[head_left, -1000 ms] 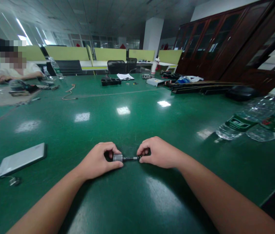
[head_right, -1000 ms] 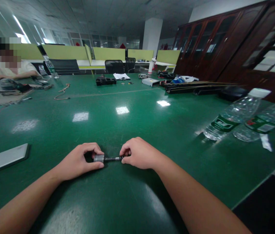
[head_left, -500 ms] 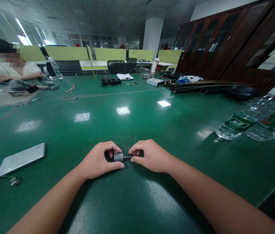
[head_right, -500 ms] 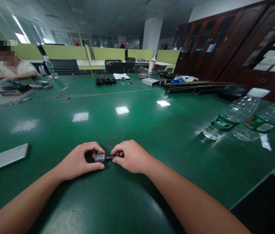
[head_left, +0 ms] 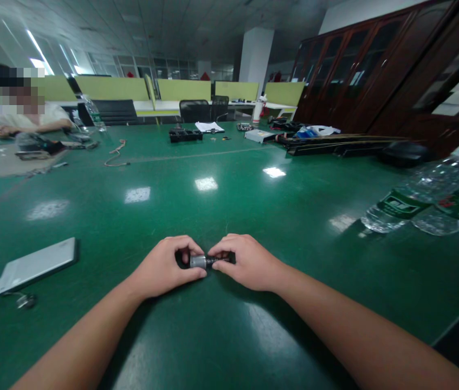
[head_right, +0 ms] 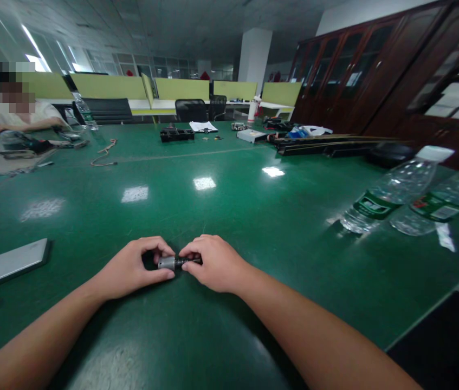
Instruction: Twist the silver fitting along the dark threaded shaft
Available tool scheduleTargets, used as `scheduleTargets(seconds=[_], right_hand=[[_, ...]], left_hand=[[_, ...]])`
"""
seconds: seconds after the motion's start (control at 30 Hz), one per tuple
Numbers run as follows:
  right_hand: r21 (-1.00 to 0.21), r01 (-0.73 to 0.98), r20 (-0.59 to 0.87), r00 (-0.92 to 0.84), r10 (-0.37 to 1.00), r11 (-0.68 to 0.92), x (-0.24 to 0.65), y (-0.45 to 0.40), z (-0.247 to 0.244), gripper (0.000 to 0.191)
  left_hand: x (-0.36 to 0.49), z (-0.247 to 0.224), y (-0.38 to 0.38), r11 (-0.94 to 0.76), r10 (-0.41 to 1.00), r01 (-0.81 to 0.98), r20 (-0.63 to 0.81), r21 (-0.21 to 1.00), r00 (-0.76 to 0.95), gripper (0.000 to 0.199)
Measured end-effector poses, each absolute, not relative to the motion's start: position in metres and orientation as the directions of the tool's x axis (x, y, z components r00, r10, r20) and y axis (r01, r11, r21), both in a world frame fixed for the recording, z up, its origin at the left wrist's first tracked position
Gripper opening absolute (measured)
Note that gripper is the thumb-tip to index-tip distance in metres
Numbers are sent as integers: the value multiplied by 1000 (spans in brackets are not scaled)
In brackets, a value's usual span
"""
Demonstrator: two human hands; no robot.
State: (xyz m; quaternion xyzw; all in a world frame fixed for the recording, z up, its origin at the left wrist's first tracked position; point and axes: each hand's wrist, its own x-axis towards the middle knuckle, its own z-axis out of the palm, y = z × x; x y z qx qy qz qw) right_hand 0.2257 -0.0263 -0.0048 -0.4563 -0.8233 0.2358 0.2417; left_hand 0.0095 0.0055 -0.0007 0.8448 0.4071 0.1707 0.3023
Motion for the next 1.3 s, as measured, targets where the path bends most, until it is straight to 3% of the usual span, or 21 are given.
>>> scheduleTargets(seconds=[0.27, 1.3], right_hand=[[-553, 641, 218, -506, 835, 533, 223, -24, -7, 14], [-531, 684, 104, -534, 839, 501, 234, -26, 6, 14]], left_hand=[[9, -2, 6, -517, 778, 557, 85, 650, 623, 17], [10, 1, 5, -516, 768, 543, 78, 662, 635, 18]])
